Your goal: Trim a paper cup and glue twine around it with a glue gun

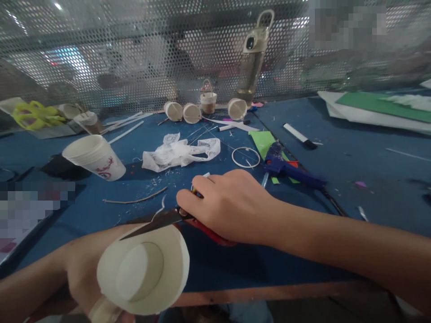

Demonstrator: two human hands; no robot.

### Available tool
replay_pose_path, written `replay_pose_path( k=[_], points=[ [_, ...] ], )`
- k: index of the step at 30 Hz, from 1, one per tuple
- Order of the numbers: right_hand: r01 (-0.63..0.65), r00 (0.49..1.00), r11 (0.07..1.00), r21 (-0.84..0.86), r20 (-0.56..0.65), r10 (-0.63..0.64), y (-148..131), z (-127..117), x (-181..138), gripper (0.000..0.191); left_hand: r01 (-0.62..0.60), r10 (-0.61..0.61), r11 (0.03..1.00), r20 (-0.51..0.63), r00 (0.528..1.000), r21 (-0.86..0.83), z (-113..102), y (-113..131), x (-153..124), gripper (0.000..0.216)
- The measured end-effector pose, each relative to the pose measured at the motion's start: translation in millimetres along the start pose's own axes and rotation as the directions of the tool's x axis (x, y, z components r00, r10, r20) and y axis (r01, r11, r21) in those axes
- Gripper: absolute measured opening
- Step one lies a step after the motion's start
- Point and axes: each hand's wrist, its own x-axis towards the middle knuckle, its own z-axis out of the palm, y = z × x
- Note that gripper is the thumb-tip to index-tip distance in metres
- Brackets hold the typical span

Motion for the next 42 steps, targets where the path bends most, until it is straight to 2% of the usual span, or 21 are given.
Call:
replay_pose_path(
  k=[1,2,3,4,7,10,12,15,17,20,22,25,27,30,33,39,42],
  points=[
    [-0.004,1.0,1.0,0.006,0.0,0.004,0.5,0.1,0.1,0.03,0.013,-0.013,1.0,0.039,0.999,-0.004,-0.8,-1.1,-0.9,0.059],
    [-0.012,1.0,1.0,0.012,-0.003,0.012,1.0,0.4,0.3,0.03,-0.03,0.032,0.999,0.06,0.998,-0.035,-1.4,-1.8,-1.5,0.068],
    [-0.021,1.0,1.0,0.02,-0.009,0.021,1.6,0.7,0.4,0.029,-0.001,0.002,0.999,0.009,1.0,-0.04,-1.7,-2.3,-2.1,0.075],
    [-0.031,0.999,0.999,0.03,-0.012,0.031,2.2,1.2,0.5,0.028,-0.051,0.048,0.997,-0.068,0.997,-0.056,-1.9,-2.5,-2.7,0.078],
    [-0.068,0.998,0.996,0.054,-0.007,0.069,3.9,2.9,0.2,0.027,0.017,-0.039,0.994,-0.21,0.977,-0.106,-1.6,-2.3,-5.7,0.09],
    [-0.141,0.989,0.989,0.039,0.046,0.139,5.6,3.5,-0.6,0.023,0.119,-0.149,0.986,-0.295,0.944,-0.118,-1.5,0.2,-9.3,0.098],
    [-0.182,0.98,0.983,0.034,0.082,0.179,6.1,2.3,-0.4,0.022,0.207,-0.256,0.962,-0.319,0.913,-0.178,-1.3,3.7,-11.0,0.094],
    [-0.24,0.966,0.966,0.095,0.12,0.229,4.4,-1.6,2.7,0.024,0.295,-0.377,0.912,-0.303,0.875,-0.284,-0.7,10.0,-12.3,0.077],
    [-0.318,0.944,0.927,0.2,0.156,0.29,1.9,-4.9,6.0,0.026,0.313,-0.401,0.899,-0.292,0.868,-0.306,-0.2,12.8,-12.5,0.069],
    [-0.445,0.893,0.81,0.383,0.261,0.367,-1.5,-8.9,9.7,0.025,0.319,-0.414,0.892,-0.297,0.86,-0.32,-0.1,13.5,-12.3,0.065],
    [-0.479,0.872,0.78,0.402,0.316,0.373,-2.1,-10.2,10.1,0.022,0.31,-0.411,0.891,-0.298,0.862,-0.333,-0.4,13.1,-11.5,0.063],
    [-0.45,0.869,0.835,0.317,0.371,0.328,0.2,-9.6,8.4,0.019,0.3,-0.39,0.904,-0.299,0.871,-0.306,-0.8,13.5,-9.1,0.057],
    [-0.426,0.862,0.859,0.284,0.415,0.29,2.8,-8.0,7.3,0.024,0.299,-0.377,0.915,-0.31,0.873,-0.272,-0.7,14.5,-7.7,0.054],
    [-0.42,0.854,0.864,0.279,0.444,0.272,5.4,-5.5,6.5,0.028,0.288,-0.381,0.911,-0.337,0.861,-0.295,-0.2,14.9,-8.4,0.065],
    [-0.406,0.862,0.868,0.287,0.435,0.259,5.3,-5.0,5.8,0.026,0.286,-0.389,0.905,-0.342,0.856,-0.314,-0.3,13.7,-11.6,0.071],
    [-0.349,0.887,0.903,0.251,0.401,0.231,2.8,-8.2,3.6,0.028,0.243,-0.271,0.962,-0.37,0.889,-0.121,1.0,10.9,-13.2,0.063],
    [-0.319,0.905,0.915,0.248,0.366,0.217,2.4,-7.5,3.5,0.027,0.243,-0.266,0.964,-0.336,0.904,-0.109,2.1,9.8,-12.5,0.063]
  ],
)
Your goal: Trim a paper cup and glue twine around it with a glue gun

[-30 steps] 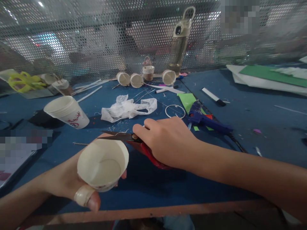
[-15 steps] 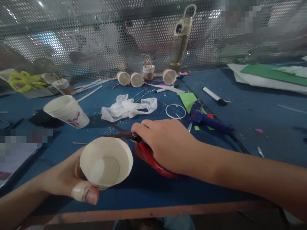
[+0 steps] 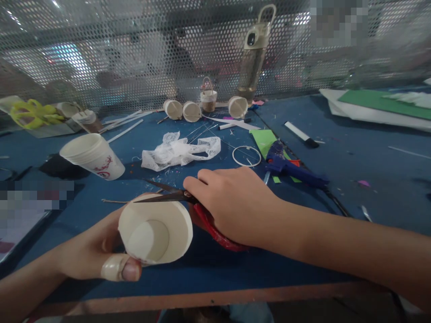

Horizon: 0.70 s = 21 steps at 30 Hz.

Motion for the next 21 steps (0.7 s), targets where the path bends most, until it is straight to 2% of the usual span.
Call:
replay_pose_path(
  k=[9,14,18,21],
  points=[
    [0.035,0.999,0.999,-0.029,-0.012,-0.035,1.1,-3.2,0.4,0.03,-0.105,0.095,0.989,0.098,0.991,0.102,-5.6,2.7,1.7,0.064],
    [0.02,0.999,0.999,-0.038,-0.028,-0.021,1.6,-6.4,1.6,0.026,-0.134,0.13,0.977,0.04,0.991,0.165,-5.6,0.9,0.4,0.076],
    [-0.001,0.999,0.999,-0.051,-0.05,-0.002,2.2,-7.4,2.1,0.023,-0.148,0.158,0.964,-0.029,0.987,0.219,-3.7,-0.3,0.6,0.077],
    [0.025,0.994,0.997,-0.08,-0.103,-0.033,3.2,-4.4,1.6,0.024,-0.183,0.204,0.953,-0.061,0.977,0.243,-1.0,-2.2,1.4,0.075]
  ],
)
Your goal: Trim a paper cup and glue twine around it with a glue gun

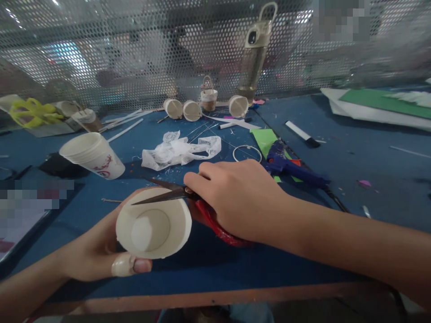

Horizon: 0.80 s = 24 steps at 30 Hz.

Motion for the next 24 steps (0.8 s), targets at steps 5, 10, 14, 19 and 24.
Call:
replay_pose_path(
  k=[5,10,14,19,24],
  points=[
    [0.063,0.992,0.994,-0.094,-0.104,-0.073,1.9,5.6,-2.5,0.029,-0.053,0.053,0.998,0.022,0.998,0.016,0.2,-2.3,0.4,0.076],
    [0.113,0.971,0.973,-0.203,-0.186,-0.151,3.7,5.4,-4.7,0.031,-0.074,0.071,0.997,0.075,0.995,0.035,-3.3,1.3,2.4,0.075],
    [0.111,0.968,0.98,-0.163,-0.206,-0.144,1.8,1.9,-4.0,0.034,-0.018,0.018,1.0,0.083,0.996,-0.003,-4.4,4.4,1.2,0.07],
    [-0.055,0.99,0.98,0.192,-0.116,0.078,-5.6,-3.6,0.8,0.025,0.088,-0.086,0.994,0.036,0.996,-0.069,-4.4,3.4,-2.2,0.068],
    [-0.121,0.988,0.84,0.53,-0.017,0.153,-10.5,-8.0,5.7,0.023,0.06,-0.048,0.994,0.126,0.991,-0.091,-3.7,2.3,2.0,0.056]
  ],
)
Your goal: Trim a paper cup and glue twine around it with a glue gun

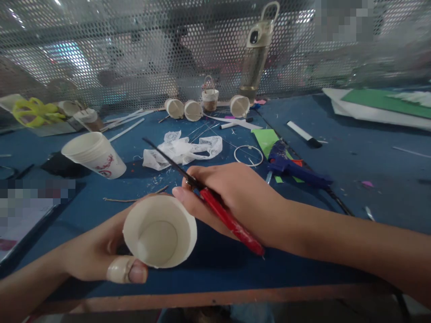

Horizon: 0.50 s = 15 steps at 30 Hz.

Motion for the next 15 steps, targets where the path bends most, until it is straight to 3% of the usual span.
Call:
replay_pose_path(
  k=[6,10,15],
  points=[
    [-0.014,1.0,1.0,0.02,0.026,0.014,-4.3,1.8,0.8,0.02,0.1,-0.084,0.978,0.094,0.992,-0.182,2.4,-3.2,2.6,0.069],
    [-0.075,0.997,0.997,-0.021,-0.037,0.075,-2.0,2.6,-0.2,0.022,0.114,-0.118,0.992,-0.075,0.99,-0.061,7.2,-6.4,4.8,0.089],
    [-0.08,0.996,0.996,-0.049,-0.039,0.078,-0.8,1.3,-1.9,0.023,0.123,-0.098,0.986,-0.214,0.972,0.109,10.5,-4.4,4.5,0.072]
  ],
)
